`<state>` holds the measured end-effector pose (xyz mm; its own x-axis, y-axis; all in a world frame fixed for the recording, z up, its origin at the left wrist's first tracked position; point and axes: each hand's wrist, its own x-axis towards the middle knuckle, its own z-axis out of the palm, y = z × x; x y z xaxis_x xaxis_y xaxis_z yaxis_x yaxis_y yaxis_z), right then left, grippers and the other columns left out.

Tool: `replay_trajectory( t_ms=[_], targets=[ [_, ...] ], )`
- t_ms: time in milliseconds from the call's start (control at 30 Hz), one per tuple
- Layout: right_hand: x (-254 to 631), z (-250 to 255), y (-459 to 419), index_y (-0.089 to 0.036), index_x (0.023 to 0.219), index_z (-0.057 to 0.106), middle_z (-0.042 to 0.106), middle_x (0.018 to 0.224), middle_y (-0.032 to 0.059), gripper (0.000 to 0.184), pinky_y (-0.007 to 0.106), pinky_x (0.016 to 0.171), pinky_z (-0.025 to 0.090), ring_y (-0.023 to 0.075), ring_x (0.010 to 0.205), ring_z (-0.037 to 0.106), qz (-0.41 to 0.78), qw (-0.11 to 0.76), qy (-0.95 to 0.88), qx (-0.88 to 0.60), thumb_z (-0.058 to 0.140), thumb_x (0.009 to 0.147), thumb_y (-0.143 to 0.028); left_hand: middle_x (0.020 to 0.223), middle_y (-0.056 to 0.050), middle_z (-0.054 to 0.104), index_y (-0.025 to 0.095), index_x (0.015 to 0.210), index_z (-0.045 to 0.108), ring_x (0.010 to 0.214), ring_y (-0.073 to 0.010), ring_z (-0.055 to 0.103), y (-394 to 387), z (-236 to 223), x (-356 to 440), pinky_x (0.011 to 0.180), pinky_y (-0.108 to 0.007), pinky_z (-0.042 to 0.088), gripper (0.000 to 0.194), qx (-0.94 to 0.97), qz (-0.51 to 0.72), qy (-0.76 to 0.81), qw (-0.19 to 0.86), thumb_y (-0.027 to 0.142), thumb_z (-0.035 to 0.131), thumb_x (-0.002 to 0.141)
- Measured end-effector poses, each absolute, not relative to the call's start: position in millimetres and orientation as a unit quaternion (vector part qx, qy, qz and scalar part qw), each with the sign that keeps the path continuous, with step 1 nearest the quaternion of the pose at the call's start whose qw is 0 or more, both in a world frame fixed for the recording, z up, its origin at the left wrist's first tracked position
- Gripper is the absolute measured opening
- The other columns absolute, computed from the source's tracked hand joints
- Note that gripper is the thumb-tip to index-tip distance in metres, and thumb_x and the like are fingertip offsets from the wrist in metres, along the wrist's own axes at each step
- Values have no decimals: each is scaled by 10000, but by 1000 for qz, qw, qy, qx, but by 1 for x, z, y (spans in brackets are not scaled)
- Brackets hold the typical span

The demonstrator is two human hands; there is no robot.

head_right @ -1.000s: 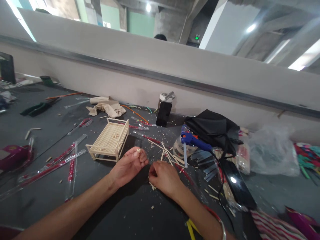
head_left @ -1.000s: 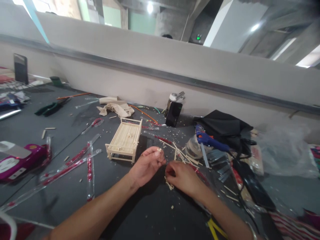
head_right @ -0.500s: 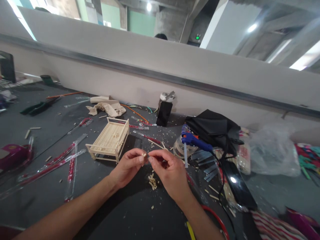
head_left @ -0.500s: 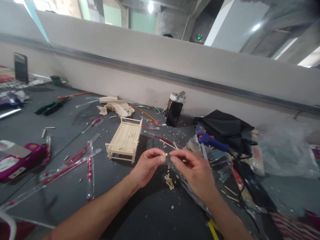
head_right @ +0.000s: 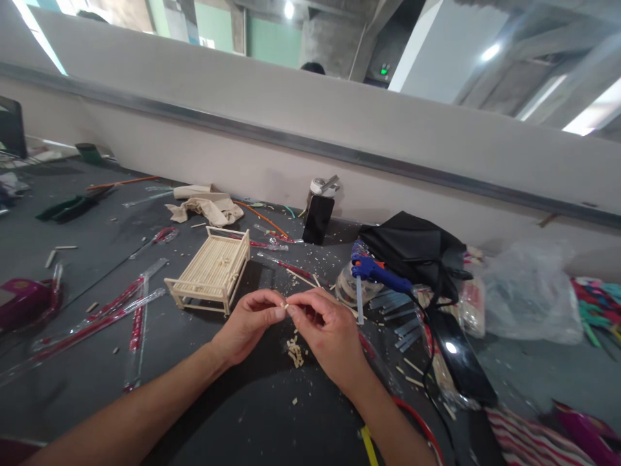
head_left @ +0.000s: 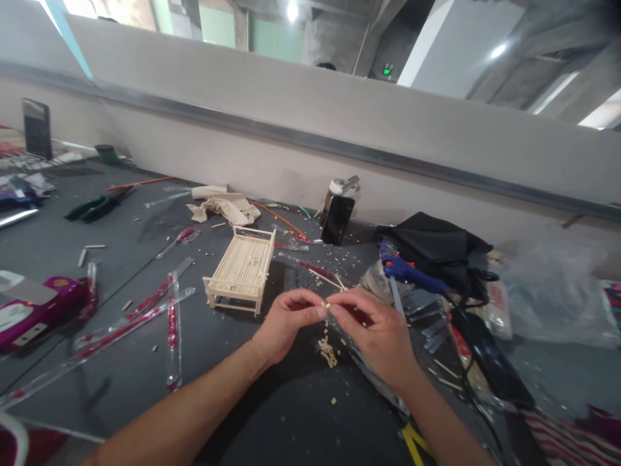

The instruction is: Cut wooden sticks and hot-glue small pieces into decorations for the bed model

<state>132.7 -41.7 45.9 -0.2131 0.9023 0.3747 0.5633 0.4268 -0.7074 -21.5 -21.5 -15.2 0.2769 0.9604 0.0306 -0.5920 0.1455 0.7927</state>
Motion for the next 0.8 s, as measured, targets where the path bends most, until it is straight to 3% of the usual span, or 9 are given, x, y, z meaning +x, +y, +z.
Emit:
replay_trajectory(
  t_ms=[633,800],
  targets=[
    [134,48,-43,-231,822,674,670,791,2,97,247,617,465,143,688,598,143,369,-783,-480,595,876,-213,733,0,674,165,710,731,704,-110,561,-21,-19,-22,722,-250,421,140,390,535,283,694,219,837,635],
    [135,49,-43,-234,834,679,665,795,0,94,239,597,450,138,685,587,146,374,-779,-482,600,883,-220,722,4,659,169,799,746,690,-108,556,-20,-16,-22,723,-255,419,216,390,524,261,711,223,848,615]
  ],
)
